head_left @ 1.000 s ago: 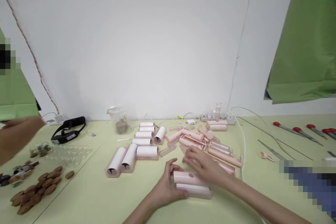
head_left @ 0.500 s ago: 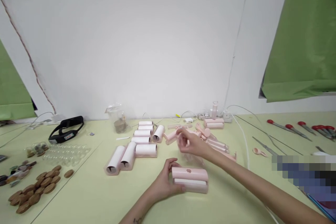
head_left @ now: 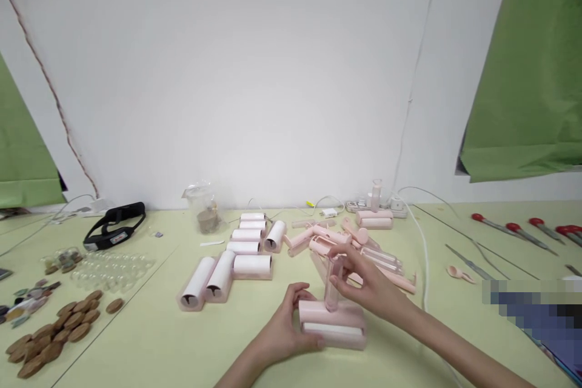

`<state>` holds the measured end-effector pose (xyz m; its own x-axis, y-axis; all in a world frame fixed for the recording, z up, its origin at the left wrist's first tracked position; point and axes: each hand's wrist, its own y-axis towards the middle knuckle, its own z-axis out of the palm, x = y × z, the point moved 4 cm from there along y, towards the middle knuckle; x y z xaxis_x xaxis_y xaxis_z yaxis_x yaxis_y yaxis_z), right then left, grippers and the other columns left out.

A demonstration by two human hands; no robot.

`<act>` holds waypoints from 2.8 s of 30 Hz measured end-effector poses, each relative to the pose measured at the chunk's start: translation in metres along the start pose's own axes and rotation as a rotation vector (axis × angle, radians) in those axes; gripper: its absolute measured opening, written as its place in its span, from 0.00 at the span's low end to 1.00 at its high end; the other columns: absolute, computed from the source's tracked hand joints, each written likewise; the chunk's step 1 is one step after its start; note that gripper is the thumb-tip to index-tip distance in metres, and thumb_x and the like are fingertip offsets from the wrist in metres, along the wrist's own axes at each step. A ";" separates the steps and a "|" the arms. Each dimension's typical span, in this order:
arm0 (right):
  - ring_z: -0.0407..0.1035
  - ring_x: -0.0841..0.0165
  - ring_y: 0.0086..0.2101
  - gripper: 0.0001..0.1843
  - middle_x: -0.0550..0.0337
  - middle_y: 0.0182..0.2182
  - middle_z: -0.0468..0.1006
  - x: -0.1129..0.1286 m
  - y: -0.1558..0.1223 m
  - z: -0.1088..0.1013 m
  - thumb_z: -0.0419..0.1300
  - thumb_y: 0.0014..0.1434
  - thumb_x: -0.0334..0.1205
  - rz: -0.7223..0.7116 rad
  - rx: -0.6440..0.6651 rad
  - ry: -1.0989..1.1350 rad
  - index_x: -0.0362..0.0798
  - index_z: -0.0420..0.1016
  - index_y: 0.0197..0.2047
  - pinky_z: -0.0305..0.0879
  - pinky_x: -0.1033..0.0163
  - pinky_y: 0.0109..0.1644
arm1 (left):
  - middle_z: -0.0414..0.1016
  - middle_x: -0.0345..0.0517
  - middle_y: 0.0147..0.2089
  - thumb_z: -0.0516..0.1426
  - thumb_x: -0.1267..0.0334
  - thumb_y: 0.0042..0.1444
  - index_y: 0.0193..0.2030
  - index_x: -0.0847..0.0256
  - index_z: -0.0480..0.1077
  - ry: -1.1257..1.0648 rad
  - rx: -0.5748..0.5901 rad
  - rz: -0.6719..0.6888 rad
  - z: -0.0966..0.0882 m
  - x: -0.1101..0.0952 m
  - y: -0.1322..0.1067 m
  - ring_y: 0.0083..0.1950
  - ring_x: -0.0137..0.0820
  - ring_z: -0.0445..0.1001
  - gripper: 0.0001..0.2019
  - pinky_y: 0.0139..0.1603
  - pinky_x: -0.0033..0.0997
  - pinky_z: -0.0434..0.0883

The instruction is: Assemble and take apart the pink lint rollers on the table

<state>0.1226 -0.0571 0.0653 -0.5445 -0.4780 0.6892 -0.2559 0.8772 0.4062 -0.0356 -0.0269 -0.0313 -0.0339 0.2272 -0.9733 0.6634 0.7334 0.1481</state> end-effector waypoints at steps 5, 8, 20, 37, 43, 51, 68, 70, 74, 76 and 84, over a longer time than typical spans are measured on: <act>0.63 0.71 0.24 0.12 0.70 0.21 0.63 -0.002 0.002 0.002 0.53 0.52 0.35 0.038 0.020 -0.033 0.52 0.55 0.40 0.61 0.66 0.29 | 0.60 0.47 0.48 0.65 0.66 0.35 0.53 0.56 0.50 0.040 -0.015 -0.056 -0.002 0.005 -0.001 0.49 0.36 0.62 0.39 0.50 0.35 0.60; 0.62 0.72 0.21 0.10 0.70 0.19 0.63 0.004 0.003 0.001 0.54 0.51 0.38 0.071 0.015 -0.133 0.52 0.55 0.37 0.57 0.68 0.23 | 0.60 0.46 0.47 0.66 0.64 0.33 0.51 0.57 0.55 0.150 -0.065 -0.063 0.000 0.003 -0.004 0.49 0.37 0.62 0.36 0.50 0.36 0.60; 0.57 0.73 0.18 0.07 0.67 0.16 0.65 0.027 -0.009 0.035 0.50 0.47 0.32 -0.187 0.035 -0.525 0.50 0.53 0.23 0.44 0.69 0.20 | 0.67 0.48 0.39 0.60 0.59 0.41 0.46 0.57 0.63 0.702 -0.230 0.228 0.016 -0.026 -0.014 0.40 0.40 0.63 0.23 0.40 0.38 0.61; 0.48 0.75 0.19 0.06 0.72 0.16 0.50 -0.013 0.020 0.017 0.50 0.45 0.32 -0.016 0.064 0.047 0.49 0.53 0.24 0.45 0.70 0.22 | 0.60 0.49 0.53 0.60 0.61 0.46 0.58 0.54 0.47 0.083 0.090 0.075 -0.001 -0.012 -0.006 0.53 0.36 0.61 0.34 0.53 0.37 0.58; 0.47 0.75 0.18 0.07 0.72 0.16 0.50 -0.021 0.014 0.020 0.50 0.48 0.38 -0.019 -0.016 0.103 0.50 0.52 0.24 0.44 0.69 0.21 | 0.54 0.51 0.59 0.61 0.61 0.45 0.60 0.53 0.45 0.035 0.140 0.090 -0.001 -0.012 -0.006 0.59 0.38 0.54 0.38 0.56 0.39 0.54; 0.47 0.75 0.18 0.08 0.72 0.16 0.50 -0.013 0.008 0.022 0.50 0.48 0.38 0.029 -0.101 0.040 0.50 0.52 0.23 0.45 0.69 0.21 | 0.61 0.49 0.46 0.59 0.67 0.40 0.55 0.59 0.53 0.377 -0.335 -0.099 0.033 -0.014 -0.036 0.47 0.41 0.61 0.33 0.49 0.41 0.59; 0.56 0.73 0.17 0.07 0.69 0.16 0.61 0.015 -0.011 0.028 0.52 0.49 0.38 0.024 -0.119 -0.362 0.50 0.54 0.25 0.49 0.69 0.22 | 0.64 0.49 0.45 0.55 0.74 0.36 0.59 0.63 0.46 0.416 -0.316 -0.121 0.038 -0.023 -0.036 0.48 0.38 0.63 0.40 0.51 0.36 0.59; 0.60 0.71 0.19 0.10 0.67 0.17 0.65 0.015 -0.013 0.018 0.55 0.48 0.46 0.071 -0.052 -0.413 0.50 0.58 0.26 0.49 0.69 0.21 | 0.63 0.50 0.50 0.56 0.73 0.35 0.60 0.61 0.43 0.379 -0.159 -0.144 0.025 -0.028 -0.033 0.51 0.38 0.62 0.42 0.53 0.36 0.58; 0.65 0.69 0.18 0.18 0.66 0.14 0.69 -0.008 -0.011 -0.023 0.53 0.50 0.57 0.319 0.103 -0.389 0.50 0.66 0.28 0.52 0.68 0.22 | 0.47 0.56 0.62 0.65 0.66 0.26 0.62 0.59 0.36 0.377 -0.120 -0.189 0.008 -0.051 -0.024 0.61 0.46 0.49 0.56 0.58 0.43 0.51; 0.66 0.70 0.17 0.20 0.65 0.13 0.70 -0.028 0.002 -0.047 0.44 0.57 0.55 0.401 0.072 -0.331 0.49 0.67 0.33 0.56 0.68 0.23 | 0.48 0.55 0.62 0.66 0.63 0.28 0.62 0.57 0.38 0.293 -0.172 -0.124 0.009 -0.071 -0.011 0.62 0.45 0.47 0.55 0.59 0.43 0.50; 0.67 0.67 0.40 0.13 0.55 0.44 0.69 -0.107 0.099 -0.072 0.52 0.58 0.40 0.331 0.043 -0.566 0.45 0.66 0.45 0.65 0.56 0.42 | 0.67 0.39 0.17 0.61 0.49 0.37 0.21 0.64 0.65 -0.212 -0.024 -0.051 0.055 -0.077 0.053 0.20 0.27 0.68 0.18 0.21 0.24 0.63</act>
<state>0.2136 0.0777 0.0748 -0.9330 -0.0954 0.3469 -0.0279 0.9805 0.1944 0.0427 -0.0409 0.0419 0.0929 0.0511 -0.9944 0.6472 0.7558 0.0993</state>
